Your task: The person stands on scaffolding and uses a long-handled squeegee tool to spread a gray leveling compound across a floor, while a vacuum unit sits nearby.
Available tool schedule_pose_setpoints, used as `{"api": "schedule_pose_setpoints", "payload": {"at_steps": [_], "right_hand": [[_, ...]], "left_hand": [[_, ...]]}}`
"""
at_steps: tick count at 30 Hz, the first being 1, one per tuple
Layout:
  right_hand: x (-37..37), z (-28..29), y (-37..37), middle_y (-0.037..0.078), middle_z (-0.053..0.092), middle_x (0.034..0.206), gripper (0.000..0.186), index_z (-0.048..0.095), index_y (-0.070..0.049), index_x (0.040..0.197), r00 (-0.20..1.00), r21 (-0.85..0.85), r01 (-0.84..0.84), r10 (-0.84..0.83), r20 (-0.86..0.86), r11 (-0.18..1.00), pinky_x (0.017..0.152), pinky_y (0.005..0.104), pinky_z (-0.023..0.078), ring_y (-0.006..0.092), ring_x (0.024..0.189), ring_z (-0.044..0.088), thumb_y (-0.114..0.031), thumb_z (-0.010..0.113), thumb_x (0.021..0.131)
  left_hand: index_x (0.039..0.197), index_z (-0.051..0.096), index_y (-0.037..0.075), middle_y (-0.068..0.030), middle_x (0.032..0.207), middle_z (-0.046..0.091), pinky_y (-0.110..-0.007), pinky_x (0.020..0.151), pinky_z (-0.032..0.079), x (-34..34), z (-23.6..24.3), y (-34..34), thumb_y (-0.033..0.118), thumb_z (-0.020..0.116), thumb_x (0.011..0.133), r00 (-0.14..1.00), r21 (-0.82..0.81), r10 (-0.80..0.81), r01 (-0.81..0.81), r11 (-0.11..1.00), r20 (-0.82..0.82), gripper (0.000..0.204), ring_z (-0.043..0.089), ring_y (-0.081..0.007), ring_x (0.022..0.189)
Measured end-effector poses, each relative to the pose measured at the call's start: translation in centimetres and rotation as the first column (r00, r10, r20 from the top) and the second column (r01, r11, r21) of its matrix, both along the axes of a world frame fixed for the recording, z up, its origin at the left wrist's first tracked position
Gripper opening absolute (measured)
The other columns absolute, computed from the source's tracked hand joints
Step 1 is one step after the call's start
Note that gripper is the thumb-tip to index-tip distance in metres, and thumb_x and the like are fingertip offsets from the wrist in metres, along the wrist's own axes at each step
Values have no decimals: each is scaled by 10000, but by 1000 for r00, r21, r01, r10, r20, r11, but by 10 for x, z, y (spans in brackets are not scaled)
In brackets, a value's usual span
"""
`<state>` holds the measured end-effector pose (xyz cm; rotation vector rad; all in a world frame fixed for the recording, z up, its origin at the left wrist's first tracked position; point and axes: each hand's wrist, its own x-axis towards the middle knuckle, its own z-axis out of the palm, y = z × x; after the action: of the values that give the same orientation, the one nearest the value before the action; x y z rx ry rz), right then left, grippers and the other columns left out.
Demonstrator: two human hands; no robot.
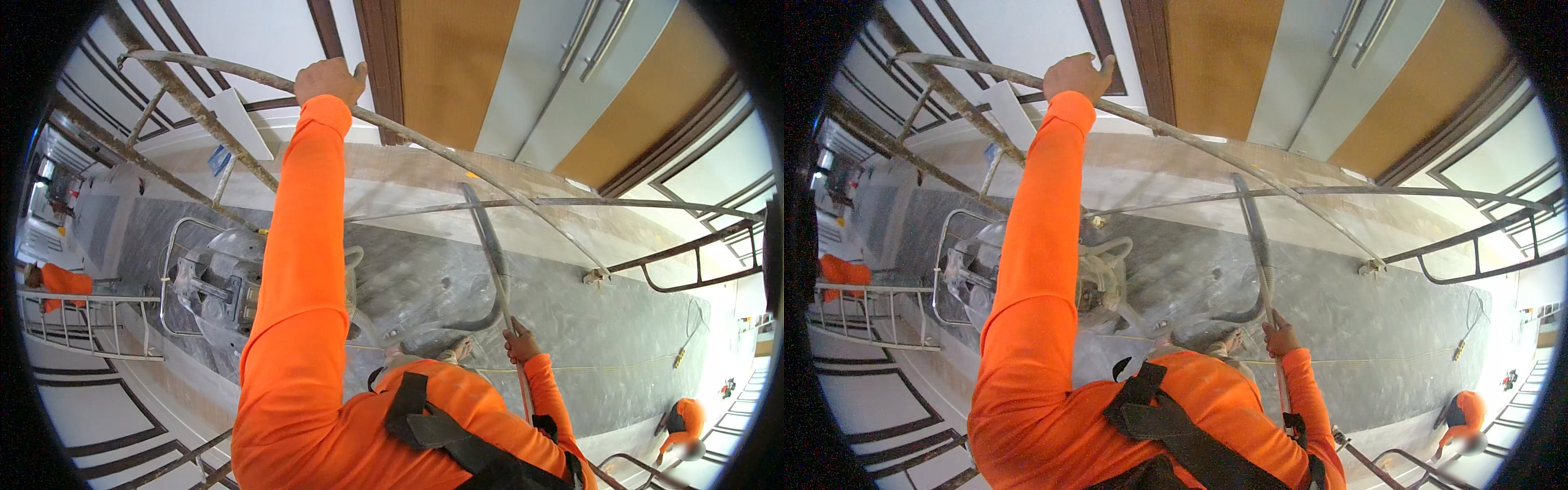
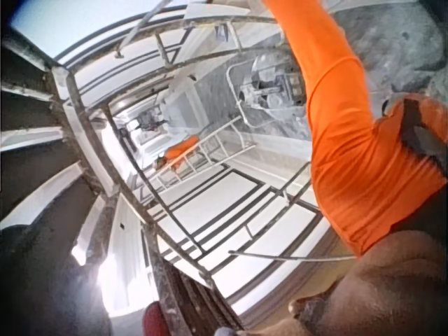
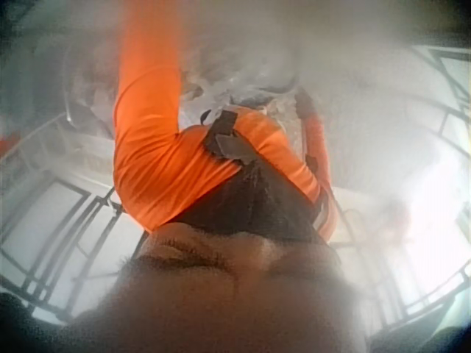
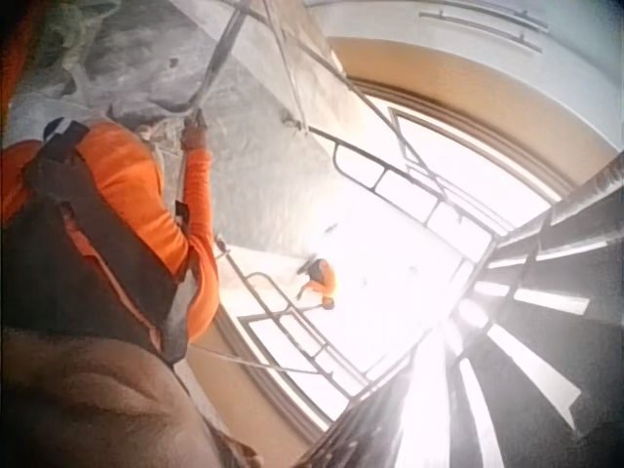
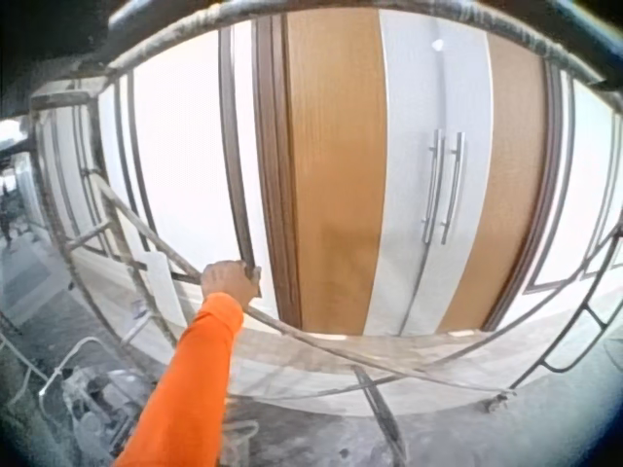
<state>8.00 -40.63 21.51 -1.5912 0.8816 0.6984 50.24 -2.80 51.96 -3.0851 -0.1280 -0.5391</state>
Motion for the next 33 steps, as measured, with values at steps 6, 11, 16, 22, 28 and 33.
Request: {"api": "schedule_pose_setpoints", "payload": {"at_steps": [6, 11, 16, 22, 28, 33], "right_hand": [[-29, -16, -31, 1, 472, 637, 639, 301, -265, 1542, 984, -20, 175, -174, 49, 984, 380, 287, 387, 105, 443, 417, -224, 593, 974], [-36, -22, -33, -4, 467, 646, 651, 272, -274, 1550, 945, 77, 325, -328, 24, 943, 389, 282, 393, 101, 443, 414, -228, 585, 981], [-47, -17, -22, 10, 486, 649, 662, 283, -241, 1547, 950, 136, 303, -310, 33, 943, 367, 302, 387, 118, 422, 425, -242, 603, 967], [-46, 4, 9, -9, 461, 637, 636, 299, -257, 1542, 987, 179, 150, -157, 27, 972, 373, 272, 387, 91, 432, 409, -254, 597, 979], [-23, -7, 43, 12, 491, 629, 627, 339, -221, 1530, 996, 163, -42, 28, 87, 986, 370, 302, 388, 113, 425, 434, -251, 608, 964], [5, -13, 70, 21, 517, 605, 621, 380, -183, 1513, 984, 83, -151, 143, 102, 985, 380, 324, 399, 135, 430, 458, -251, 625, 946]], "left_hand": [[1202, 699, 148, -130, 1110, 716, -421, 898, 528, -3, 3, -3, 640, 446, 912, 1000, 20, -6, 7, 1000, -29, 624, 677, -300, 1045], [1197, 703, 147, -130, 1109, 716, -419, 883, 536, -4, 4, -4, 646, 448, 910, 1000, 11, -1, 1, 1000, -30, 630, 683, -301, 1031], [1178, 712, 141, -132, 1094, 720, -414, 874, 539, -1, -2, -2, 641, 457, 907, 1000, 32, -18, 18, 999, 10, 623, 689, -304, 1013], [1173, 715, 143, -128, 1081, 725, -413, 873, 541, 1, -3, -1, 645, 457, 905, 1000, 22, -22, 23, 999, -3, 625, 692, -307, 1003], [1166, 718, 146, -128, 1067, 728, -417, 862, 542, -1, -1, 0, 647, 463, 901, 1000, 28, -22, 22, 999, 12, 622, 696, -305, 988], [1159, 721, 138, -128, 1063, 728, -421, 858, 541, -1, -1, -1, 643, 471, 896, 999, 11, -39, 39, 999, -3, 622, 698, -304, 983]]}}
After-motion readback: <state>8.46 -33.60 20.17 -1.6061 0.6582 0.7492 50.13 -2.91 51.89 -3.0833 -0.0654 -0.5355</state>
